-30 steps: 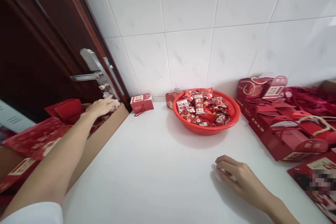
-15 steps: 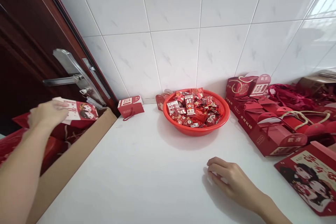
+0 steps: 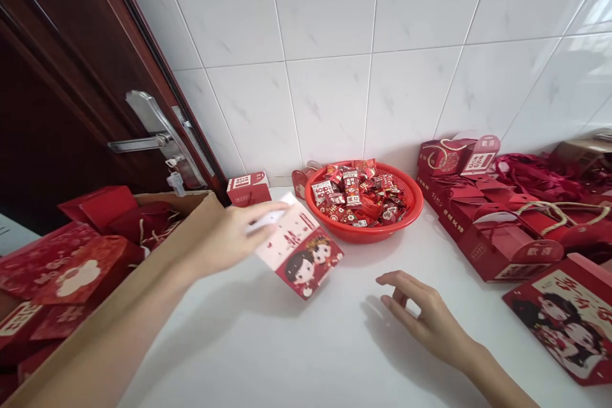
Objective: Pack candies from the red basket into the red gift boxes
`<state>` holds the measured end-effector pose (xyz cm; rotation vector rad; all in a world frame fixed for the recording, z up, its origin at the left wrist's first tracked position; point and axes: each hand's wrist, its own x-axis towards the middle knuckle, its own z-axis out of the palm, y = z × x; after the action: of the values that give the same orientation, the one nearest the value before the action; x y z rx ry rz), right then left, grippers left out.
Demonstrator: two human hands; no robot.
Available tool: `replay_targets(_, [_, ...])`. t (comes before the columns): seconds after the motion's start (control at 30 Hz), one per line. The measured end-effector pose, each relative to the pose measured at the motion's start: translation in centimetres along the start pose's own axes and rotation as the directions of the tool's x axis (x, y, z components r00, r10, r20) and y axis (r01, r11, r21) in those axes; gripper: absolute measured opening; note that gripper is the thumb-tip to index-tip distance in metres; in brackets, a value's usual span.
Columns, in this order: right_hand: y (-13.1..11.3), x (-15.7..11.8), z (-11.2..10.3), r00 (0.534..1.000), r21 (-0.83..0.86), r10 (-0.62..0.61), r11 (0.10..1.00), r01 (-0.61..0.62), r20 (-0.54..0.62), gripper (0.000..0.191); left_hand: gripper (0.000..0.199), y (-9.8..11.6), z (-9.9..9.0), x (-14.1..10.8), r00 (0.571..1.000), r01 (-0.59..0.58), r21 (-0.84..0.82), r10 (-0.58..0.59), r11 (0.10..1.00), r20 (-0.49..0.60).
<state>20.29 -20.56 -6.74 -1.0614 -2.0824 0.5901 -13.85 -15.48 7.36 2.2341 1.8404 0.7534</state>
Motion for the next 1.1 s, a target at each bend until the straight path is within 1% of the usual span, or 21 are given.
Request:
replay_targets(0.03, [0.1,0.0,0.0,0.999,0.007,0.008,1.000,-0.007,-0.046,0.022,0.047,0.7,1.1,-0.3,0.994,-0.083,-0.030,0.085,0.996,0.072])
replay_targets(0.1, [0.2,0.1,-0.1,0.992,0.025,0.023,0.999,-0.020,-0.121,0.026,0.045,1.9,2.9,-0.5,0.954,-0.214,-0.120,0.234,0.969,0.189])
replay_targets(0.17, [0.5,0.2,0.1,0.989,0.051,0.044,0.998,-0.037,-0.143,0.040,0.042,3.0,4.4,-0.5,0.911,-0.264,-0.246,0.325,0.933,0.253])
replay_targets(0.2, [0.6,0.2,0.2,0.990,0.062,0.051,0.997,-0.043,-0.133,0.048,0.041,3.4,5.0,-0.5,0.894,-0.256,-0.324,0.351,0.911,0.280])
replay_targets(0.27, [0.7,0.3,0.6,0.995,0.086,0.054,0.995,-0.046,-0.084,0.058,0.040,4.2,6.4,-0.3,0.864,-0.182,-0.486,0.375,0.855,0.336])
replay_targets(0.33, [0.6,0.3,0.8,0.999,0.123,0.052,0.991,-0.050,-0.015,0.057,0.038,4.7,7.7,-0.2,0.837,-0.085,-0.610,0.388,0.788,0.385])
replay_targets(0.43, [0.4,0.4,0.5,0.997,0.210,0.012,0.977,-0.029,0.079,0.047,0.034,5.0,9.3,0.0,0.802,0.015,-0.717,0.420,0.697,0.425])
replay_targets(0.5, [0.3,0.7,-0.4,0.997,0.270,-0.022,0.963,0.002,0.073,0.052,0.033,5.0,9.7,0.2,0.780,0.046,-0.756,0.449,0.653,0.435])
replay_targets(0.57, [0.4,1.4,-1.8,1.000,0.312,-0.018,0.950,0.013,0.016,0.056,0.033,4.9,9.4,0.4,0.756,0.040,-0.784,0.494,0.619,0.429])
replay_targets(0.63, [0.6,2.8,-3.3,0.998,0.325,0.022,0.946,-0.004,-0.054,0.050,0.033,4.8,8.6,0.7,0.739,0.019,-0.813,0.539,0.582,0.403])
replay_targets(0.7, [1.0,4.9,-4.8,0.986,0.298,0.081,0.954,-0.034,-0.148,0.043,0.035,4.7,7.7,1.1,0.746,0.005,-0.846,0.562,0.532,0.358])
replay_targets(0.77, [1.6,7.6,-5.8,0.969,0.220,0.117,0.973,-0.068,-0.218,0.038,0.041,4.6,7.1,2.0,0.781,-0.004,-0.860,0.538,0.511,0.316])
replay_targets(0.8, [2.0,9.0,-6.2,0.970,0.146,0.118,0.985,-0.089,-0.210,0.036,0.043,4.6,7.0,2.6,0.806,-0.014,-0.850,0.509,0.527,0.302])
replay_targets(0.83, [2.4,10.5,-6.4,0.978,0.043,0.129,0.991,-0.123,-0.163,0.032,0.044,4.6,7.0,3.3,0.832,-0.028,-0.826,0.471,0.564,0.293])
replay_targets(0.9, [3.3,13.3,-6.3,0.978,-0.192,0.207,0.959,-0.206,-0.014,0.031,0.042,4.7,7.6,5.1,0.871,-0.064,-0.724,0.393,0.686,0.295])
replay_targets(0.93, [3.7,14.6,-6.1,0.972,-0.243,0.233,0.944,-0.222,0.018,0.036,0.040,4.9,8.0,6.1,0.877,-0.093,-0.651,0.371,0.754,0.305])
replay_targets(0.97, [4.1,15.7,-5.8,0.967,-0.276,0.250,0.934,-0.228,0.049,0.044,0.039,5.1,8.6,7.0,0.869,-0.128,-0.553,0.362,0.823,0.337])
replay_targets(1.0, [4.4,16.7,-5.5,0.960,-0.299,0.267,0.926,-0.232,0.082,0.053,0.037,5.4,9.2,7.8,0.850,-0.170,-0.438,0.356,0.883,0.388])
replay_targets(1.03, [4.8,17.5,-5.1,0.955,-0.309,0.276,0.922,-0.232,0.105,0.062,0.035,5.6,9.8,8.6,0.821,-0.213,-0.316,0.345,0.924,0.456])
replay_targets(1.07, [5.0,18.0,-4.8,0.951,-0.319,0.282,0.920,-0.230,0.129,0.070,0.034,5.9,10.4,9.3,0.791,-0.246,-0.213,0.323,0.946,0.520])
replay_targets(1.1, [5.3,18.4,-4.6,0.947,-0.325,0.285,0.918,-0.227,0.146,0.075,0.034,6.2,11.0,9.9,0.766,-0.267,-0.145,0.301,0.953,0.567])
